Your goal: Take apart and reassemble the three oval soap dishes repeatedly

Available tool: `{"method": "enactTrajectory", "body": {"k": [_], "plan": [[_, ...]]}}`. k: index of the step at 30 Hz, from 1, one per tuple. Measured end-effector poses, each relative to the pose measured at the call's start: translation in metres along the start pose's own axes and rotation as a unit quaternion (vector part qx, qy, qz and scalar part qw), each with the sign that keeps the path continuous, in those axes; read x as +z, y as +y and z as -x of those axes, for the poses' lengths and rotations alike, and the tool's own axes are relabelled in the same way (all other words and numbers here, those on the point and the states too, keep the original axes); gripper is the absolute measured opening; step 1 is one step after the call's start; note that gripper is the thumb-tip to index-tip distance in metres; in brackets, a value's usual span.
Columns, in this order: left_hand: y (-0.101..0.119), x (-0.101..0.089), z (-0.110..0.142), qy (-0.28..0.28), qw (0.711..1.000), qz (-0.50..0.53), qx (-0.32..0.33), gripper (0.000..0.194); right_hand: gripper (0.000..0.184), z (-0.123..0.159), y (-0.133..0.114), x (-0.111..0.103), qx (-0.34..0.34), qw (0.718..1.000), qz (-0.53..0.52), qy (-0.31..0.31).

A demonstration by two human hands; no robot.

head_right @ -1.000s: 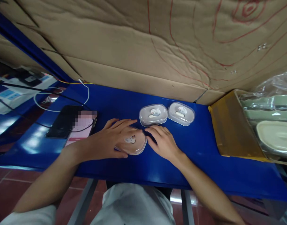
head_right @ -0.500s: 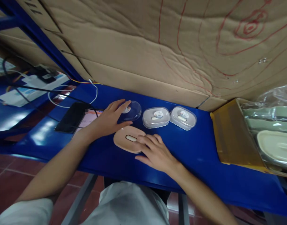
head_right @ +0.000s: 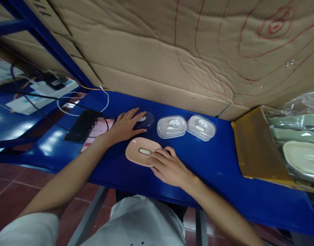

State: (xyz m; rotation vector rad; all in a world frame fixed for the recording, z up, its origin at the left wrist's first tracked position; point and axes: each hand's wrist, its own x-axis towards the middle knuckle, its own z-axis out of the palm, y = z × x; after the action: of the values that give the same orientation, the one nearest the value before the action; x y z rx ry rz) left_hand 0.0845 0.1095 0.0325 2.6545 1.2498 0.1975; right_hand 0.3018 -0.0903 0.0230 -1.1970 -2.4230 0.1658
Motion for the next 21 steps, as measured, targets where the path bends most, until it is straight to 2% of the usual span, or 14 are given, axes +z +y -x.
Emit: {"method": "enactTrajectory", "body": {"k": [4,6,9,13,15,18,21], "plan": [[0.011,-0.010,0.008,0.056,0.991,0.055,0.106,0.043,0.022,-0.001,0.001,-0.001,0.009,1.000,-0.001,0.007],[0.021,-0.017,0.015,0.018,0.976,0.110,0.190,0.032,0.024,-0.002,0.003,-0.003,0.015,1.000,-0.002,0.005],[0.035,-0.022,0.027,-0.068,0.950,0.135,0.275,0.034,0.023,-0.001,0.009,-0.006,0.027,1.000,0.000,0.008],[0.036,-0.019,0.032,-0.097,0.948,0.129,0.274,0.057,0.020,0.000,0.018,-0.009,0.046,0.999,-0.008,0.015],[0.032,-0.018,0.030,-0.116,0.948,0.129,0.267,0.061,0.019,0.000,0.021,-0.010,0.051,0.998,-0.017,0.013],[0.029,-0.021,0.026,-0.134,0.944,0.132,0.269,0.053,0.019,0.002,0.023,-0.011,0.043,0.999,-0.020,0.019],[0.032,-0.029,0.024,-0.145,0.934,0.155,0.287,0.045,0.030,0.004,0.024,-0.010,0.041,0.998,-0.004,0.036]]}}
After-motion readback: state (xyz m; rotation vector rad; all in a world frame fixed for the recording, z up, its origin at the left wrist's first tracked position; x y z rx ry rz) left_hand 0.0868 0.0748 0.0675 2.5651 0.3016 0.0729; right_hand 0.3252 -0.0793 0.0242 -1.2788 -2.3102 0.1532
